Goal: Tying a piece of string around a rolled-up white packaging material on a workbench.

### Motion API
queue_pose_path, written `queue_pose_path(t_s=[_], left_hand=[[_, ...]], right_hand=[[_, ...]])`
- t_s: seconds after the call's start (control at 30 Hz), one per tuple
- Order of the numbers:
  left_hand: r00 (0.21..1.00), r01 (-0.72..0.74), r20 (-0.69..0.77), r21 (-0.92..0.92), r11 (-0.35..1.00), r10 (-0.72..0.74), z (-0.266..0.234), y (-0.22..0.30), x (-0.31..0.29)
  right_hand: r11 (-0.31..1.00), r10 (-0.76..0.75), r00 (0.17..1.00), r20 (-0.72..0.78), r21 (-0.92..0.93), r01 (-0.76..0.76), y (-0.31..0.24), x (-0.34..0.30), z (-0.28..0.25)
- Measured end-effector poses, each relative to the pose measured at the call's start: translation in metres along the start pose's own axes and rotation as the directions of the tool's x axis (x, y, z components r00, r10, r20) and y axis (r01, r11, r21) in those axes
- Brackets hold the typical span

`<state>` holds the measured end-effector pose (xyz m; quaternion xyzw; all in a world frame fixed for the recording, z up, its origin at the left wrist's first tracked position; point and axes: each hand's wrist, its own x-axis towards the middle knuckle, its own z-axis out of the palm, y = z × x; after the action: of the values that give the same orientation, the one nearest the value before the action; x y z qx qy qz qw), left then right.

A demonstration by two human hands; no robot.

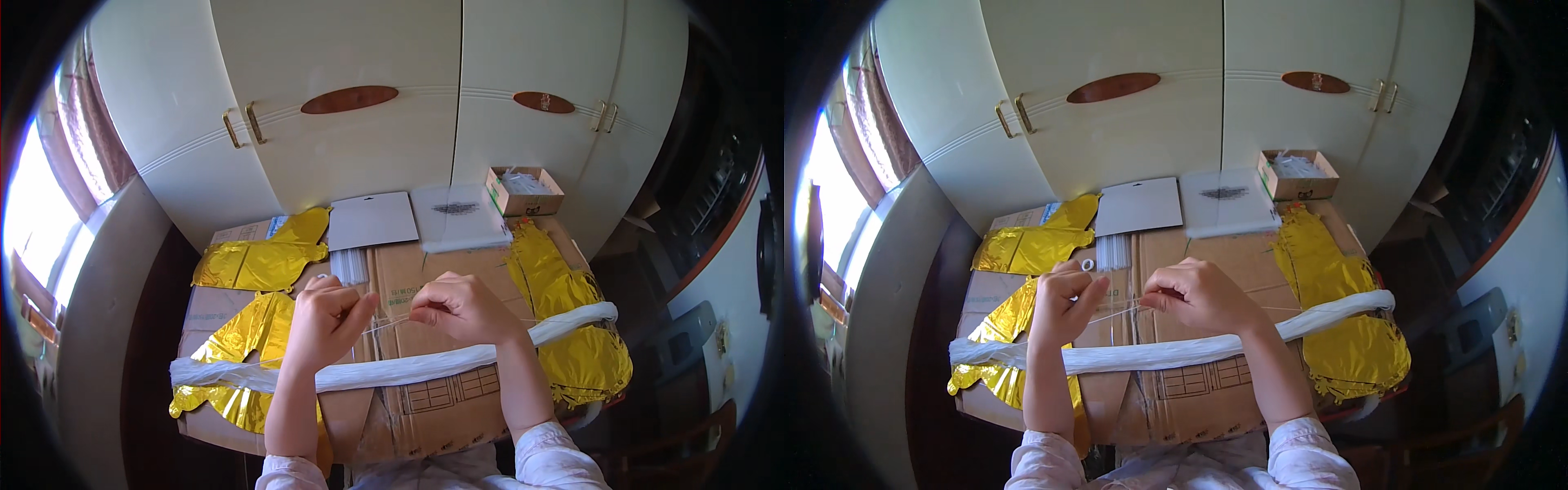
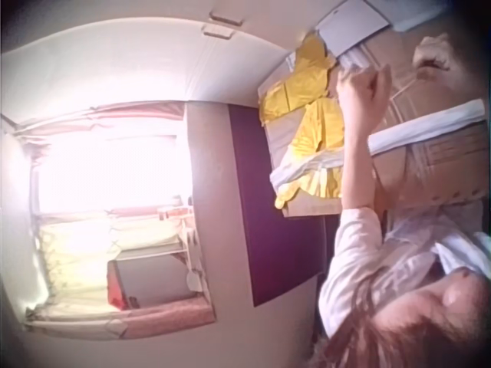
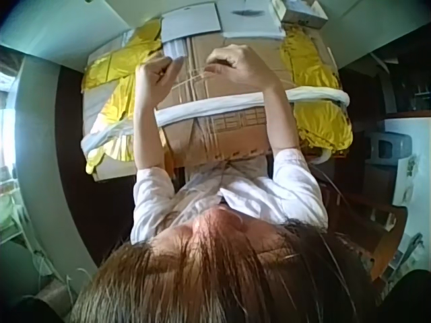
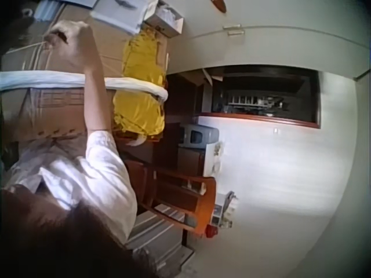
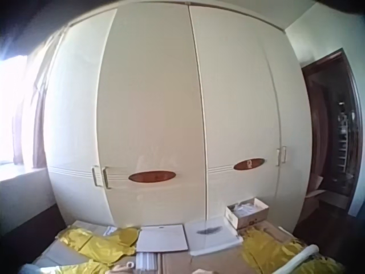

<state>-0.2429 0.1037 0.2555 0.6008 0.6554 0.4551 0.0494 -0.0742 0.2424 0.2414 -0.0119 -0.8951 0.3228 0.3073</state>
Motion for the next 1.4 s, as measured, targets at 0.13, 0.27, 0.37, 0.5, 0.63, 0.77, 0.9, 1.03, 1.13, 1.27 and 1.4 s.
queue_pose_path(t_s=[0.13, 0.27, 0.37, 0.5, 0.63, 0.77, 0.9, 1.03, 1.13, 1.27, 1.4], left_hand=[[0.955, 0.296, 0.255, -0.832, 0.469, -0.151, -0.007, -0.008, -0.006], [0.993, 0.095, 0.104, -0.984, -0.153, -0.050, -0.002, 0.002, 0.003], [0.988, -0.011, -0.073, -0.911, 0.411, -0.137, -0.005, 0.000, 0.006], [0.952, -0.091, -0.273, 0.188, 0.978, 0.141, 0.001, -0.016, 0.007], [0.995, 0.085, -0.045, 0.001, 0.996, -0.084, -0.004, -0.009, 0.003], [0.935, 0.354, 0.319, -0.836, 0.419, -0.154, -0.015, -0.023, -0.005], [0.967, 0.172, 0.114, -0.952, 0.252, -0.226, 0.000, 0.006, 0.006], [0.967, -0.099, -0.221, 0.120, 0.988, 0.124, 0.009, -0.005, 0.006], [0.995, 0.100, 0.029, -0.361, 0.927, -0.096, 0.002, -0.006, 0.000], [0.985, 0.153, 0.166, -0.960, 0.236, 0.037, 0.004, -0.017, -0.004], [0.995, 0.033, -0.027, -0.819, 0.573, -0.095, 0.013, -0.001, 0.003]], right_hand=[[0.994, -0.043, 0.999, -0.013, 0.096, 0.044, 0.017, 0.004, 0.013], [0.977, 0.073, 0.996, 0.049, 0.197, -0.081, 0.020, 0.003, 0.027], [0.864, 0.200, 0.970, 0.136, 0.442, -0.240, 0.006, 0.001, 0.018], [0.956, 0.094, 0.995, 0.043, 0.275, -0.102, 0.002, -0.001, 0.009], [0.962, 0.089, 0.995, -0.039, 0.264, -0.076, 0.014, -0.003, 0.006], [0.985, 0.065, 0.998, -0.015, 0.158, -0.062, 0.014, 0.002, 0.012], [0.997, 0.047, 0.999, 0.021, 0.067, -0.049, 0.020, 0.001, 0.030], [0.992, 0.048, 0.998, 0.039, 0.117, -0.052, -0.002, 0.001, 0.020], [0.997, 0.028, 0.996, -0.086, 0.071, -0.021, -0.001, 0.001, 0.010], [0.997, -0.069, 0.995, -0.076, -0.052, 0.065, 0.012, 0.004, 0.028], [0.995, -0.010, 1.000, 0.024, -0.097, 0.012, 0.005, 0.004, 0.035]])
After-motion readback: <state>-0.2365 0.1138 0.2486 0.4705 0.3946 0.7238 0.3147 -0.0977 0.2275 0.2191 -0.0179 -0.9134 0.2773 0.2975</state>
